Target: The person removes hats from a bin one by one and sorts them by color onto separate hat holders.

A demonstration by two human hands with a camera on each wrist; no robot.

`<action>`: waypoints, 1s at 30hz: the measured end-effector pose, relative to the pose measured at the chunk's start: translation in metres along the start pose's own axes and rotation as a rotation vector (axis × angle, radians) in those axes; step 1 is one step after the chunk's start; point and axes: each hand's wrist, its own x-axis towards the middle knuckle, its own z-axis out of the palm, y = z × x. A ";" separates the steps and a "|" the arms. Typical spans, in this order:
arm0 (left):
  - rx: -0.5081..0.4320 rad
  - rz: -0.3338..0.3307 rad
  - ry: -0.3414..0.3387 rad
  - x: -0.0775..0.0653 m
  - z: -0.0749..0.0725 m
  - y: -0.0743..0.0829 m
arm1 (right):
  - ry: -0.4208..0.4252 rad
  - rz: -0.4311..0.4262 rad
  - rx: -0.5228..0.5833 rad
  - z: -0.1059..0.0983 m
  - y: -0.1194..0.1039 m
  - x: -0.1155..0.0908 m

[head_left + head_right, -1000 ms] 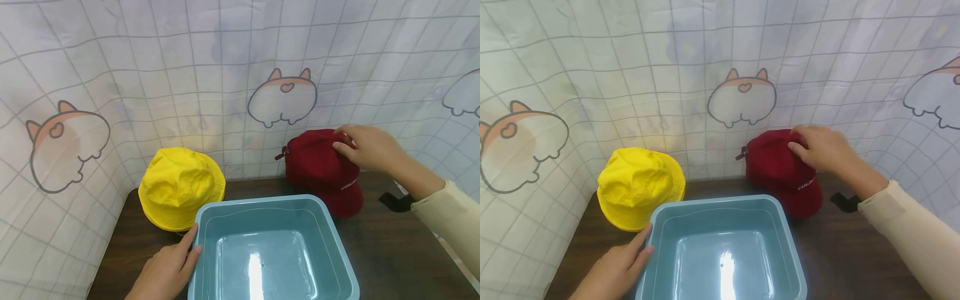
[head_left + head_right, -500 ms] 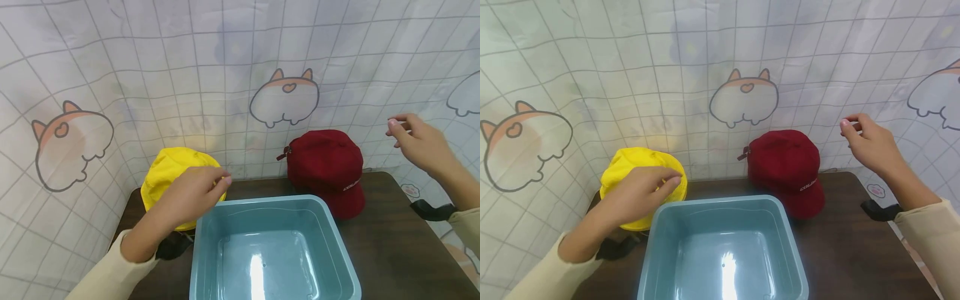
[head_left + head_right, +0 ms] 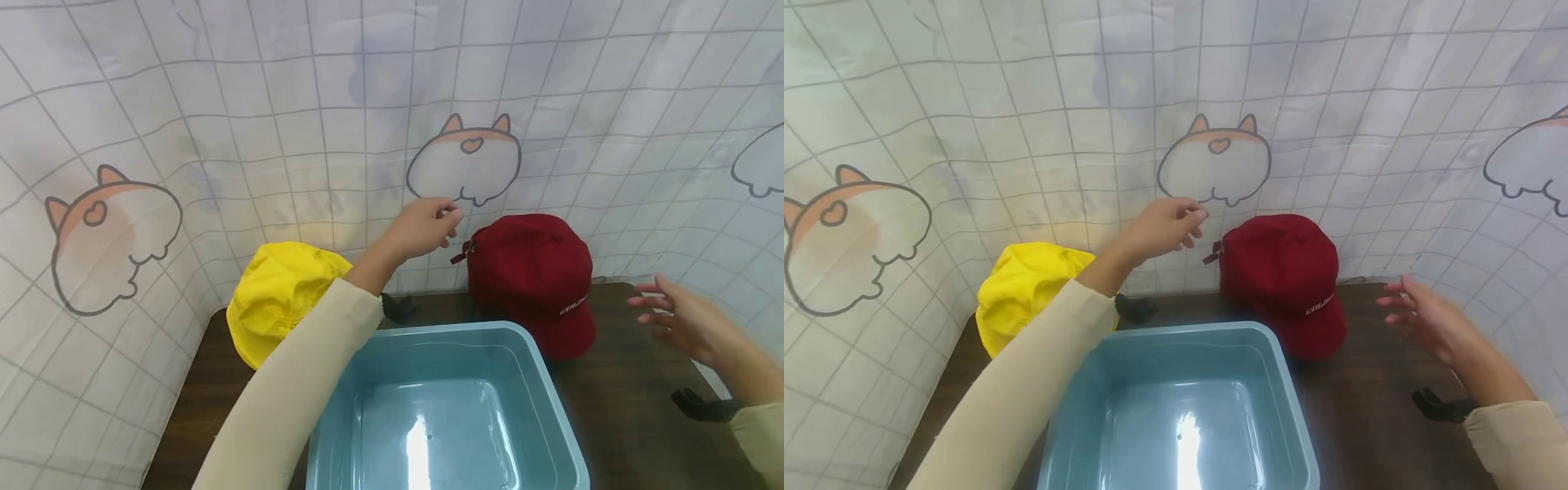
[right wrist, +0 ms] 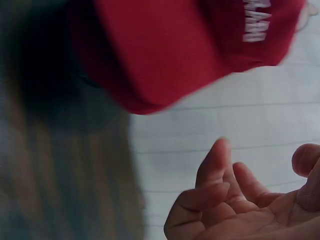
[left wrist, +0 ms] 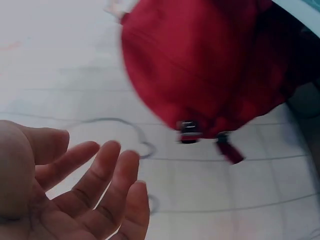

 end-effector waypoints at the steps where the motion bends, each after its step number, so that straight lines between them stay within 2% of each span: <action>1: -0.005 -0.010 0.001 0.007 0.006 -0.001 | -0.020 0.022 0.031 0.002 0.009 0.001; 3: -0.007 -0.033 -0.010 0.021 0.018 -0.005 | -0.070 0.060 0.085 0.008 0.024 0.002; 5: 0.003 -0.050 -0.015 0.030 0.029 -0.010 | -0.076 0.090 0.062 0.017 0.036 0.005; 9: -0.009 -0.069 -0.015 0.041 0.048 -0.016 | -0.055 0.155 0.073 0.036 0.051 0.009; 13: -0.022 -0.071 -0.014 0.047 0.061 -0.021 | -0.047 0.188 0.096 0.049 0.061 0.010; 19: -0.081 -0.098 -0.025 0.047 0.069 -0.024 | -0.059 0.235 0.210 0.059 0.070 0.014; 22: -0.062 -0.103 -0.020 0.048 0.072 -0.025 | -0.078 0.231 0.299 0.063 0.070 0.017; 25: -0.016 -0.099 0.017 0.050 0.075 -0.025 | -0.089 0.217 0.359 0.068 0.070 0.020; 28: 0.022 -0.092 0.063 0.051 0.077 -0.024 | -0.035 0.218 0.332 0.071 0.068 0.021; 30: 0.039 -0.096 0.089 0.052 0.077 -0.023 | 0.024 0.221 0.255 0.074 0.067 0.021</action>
